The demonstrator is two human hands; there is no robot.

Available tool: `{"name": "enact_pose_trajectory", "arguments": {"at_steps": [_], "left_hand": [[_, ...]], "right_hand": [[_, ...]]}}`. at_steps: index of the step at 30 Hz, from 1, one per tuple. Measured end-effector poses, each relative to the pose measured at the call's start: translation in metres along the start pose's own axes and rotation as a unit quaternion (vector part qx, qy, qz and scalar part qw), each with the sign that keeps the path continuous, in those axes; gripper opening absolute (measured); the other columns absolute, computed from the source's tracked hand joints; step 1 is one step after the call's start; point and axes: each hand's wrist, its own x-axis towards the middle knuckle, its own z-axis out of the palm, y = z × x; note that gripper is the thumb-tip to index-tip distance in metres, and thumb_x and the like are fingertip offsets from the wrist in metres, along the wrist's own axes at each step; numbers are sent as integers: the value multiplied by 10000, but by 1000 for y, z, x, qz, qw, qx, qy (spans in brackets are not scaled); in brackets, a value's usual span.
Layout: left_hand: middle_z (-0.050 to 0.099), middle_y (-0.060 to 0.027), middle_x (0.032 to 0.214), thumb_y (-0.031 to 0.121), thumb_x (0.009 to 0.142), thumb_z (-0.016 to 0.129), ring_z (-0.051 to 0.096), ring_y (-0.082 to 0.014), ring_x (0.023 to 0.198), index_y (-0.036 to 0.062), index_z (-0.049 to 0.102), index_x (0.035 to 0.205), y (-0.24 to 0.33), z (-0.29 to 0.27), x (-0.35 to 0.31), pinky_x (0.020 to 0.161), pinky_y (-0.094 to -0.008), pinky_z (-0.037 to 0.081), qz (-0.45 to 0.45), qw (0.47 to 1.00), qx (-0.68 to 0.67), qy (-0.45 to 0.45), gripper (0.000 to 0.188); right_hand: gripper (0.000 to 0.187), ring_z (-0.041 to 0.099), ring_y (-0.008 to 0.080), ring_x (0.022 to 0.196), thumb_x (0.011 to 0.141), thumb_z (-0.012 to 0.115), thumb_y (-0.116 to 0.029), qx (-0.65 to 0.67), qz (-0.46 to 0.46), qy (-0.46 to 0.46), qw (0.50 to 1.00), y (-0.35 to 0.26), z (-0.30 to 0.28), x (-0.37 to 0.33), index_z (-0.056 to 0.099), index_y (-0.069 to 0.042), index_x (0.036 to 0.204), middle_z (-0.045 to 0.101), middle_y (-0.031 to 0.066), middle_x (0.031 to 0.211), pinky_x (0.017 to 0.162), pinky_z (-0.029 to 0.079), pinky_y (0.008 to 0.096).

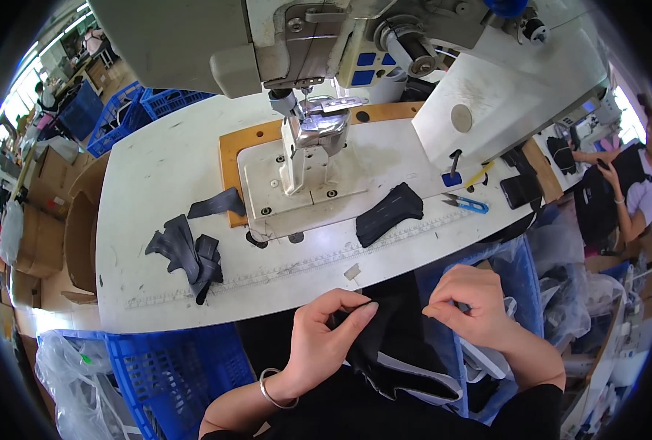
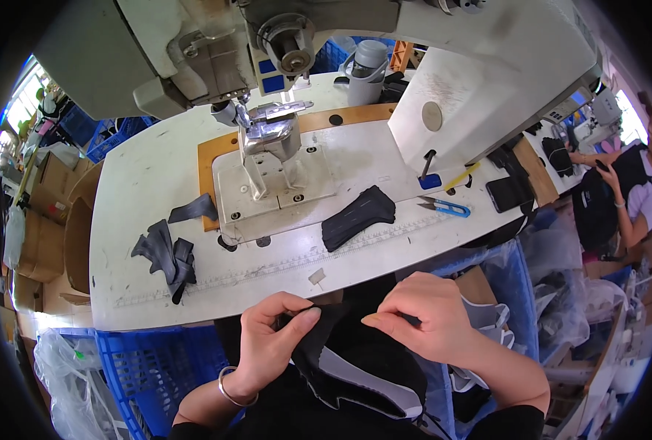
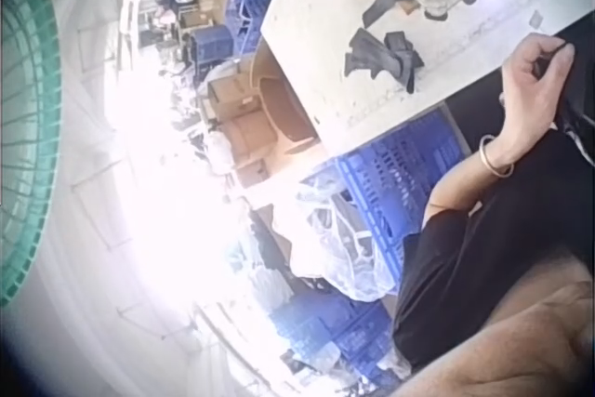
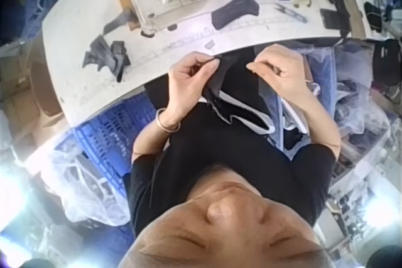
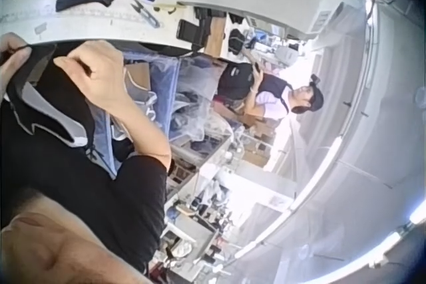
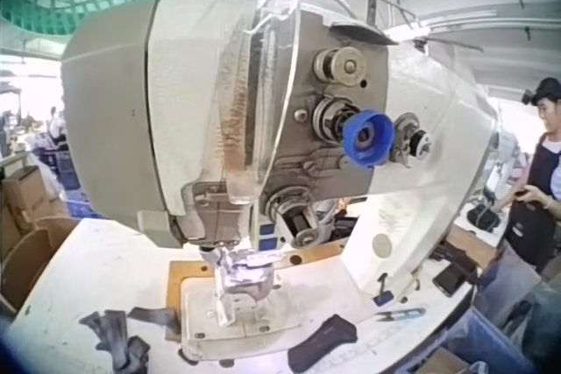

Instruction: Sewing components of a shoe upper together using an industrial sewing machine.

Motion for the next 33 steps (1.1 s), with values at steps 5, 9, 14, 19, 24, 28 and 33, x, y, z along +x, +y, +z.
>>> {"name": "enact_pose_trajectory", "arguments": {"at_steps": [5,9,14,19,24,28,33], "left_hand": [[662,-90,767,-63,729,737,618,-158,658,-15,717,920,8,-3,-6,609,-235,469,214,956,199,27,198],[655,-99,771,-114,586,716,597,-187,573,16,741,931,-7,-5,-11,488,-268,457,364,896,248,46,370],[606,-31,721,-40,577,785,535,-138,494,30,756,945,-8,-5,-11,418,-261,385,427,864,258,70,375],[607,-34,721,-36,579,786,531,-138,489,31,756,934,-9,-6,-11,418,-259,385,432,862,257,67,362],[609,-37,723,-39,566,777,532,-139,490,31,755,932,-9,-6,-12,417,-262,388,418,868,257,73,374],[644,-84,758,-117,521,690,567,-174,542,20,734,913,-9,-8,-14,458,-267,433,401,874,267,58,418],[647,-86,743,-114,519,688,575,-175,541,18,730,905,-10,-9,-16,463,-268,444,395,874,273,75,410]], "right_hand": [[181,648,148,716,788,785,-101,164,137,57,975,-19,6,14,687,-25,919,693,58,868,687,500,261],[189,656,148,742,810,770,-104,201,83,1,976,-13,8,15,691,-20,960,696,70,894,697,504,262],[168,658,144,742,819,766,-113,174,152,-66,971,-26,-1,24,699,-41,956,697,58,894,690,501,261],[143,666,159,749,836,751,-120,136,135,-118,974,-29,-1,27,706,-63,958,700,42,887,682,502,265],[115,662,183,783,832,748,-102,130,104,-125,978,-27,0,24,699,-62,929,690,48,889,669,504,269],[81,649,155,758,841,726,-44,125,22,-32,991,-18,8,18,679,-33,906,667,71,884,650,495,254],[60,595,81,690,902,647,-24,365,209,81,903,-9,6,9,651,-5,845,617,61,821,605,465,226]]}}
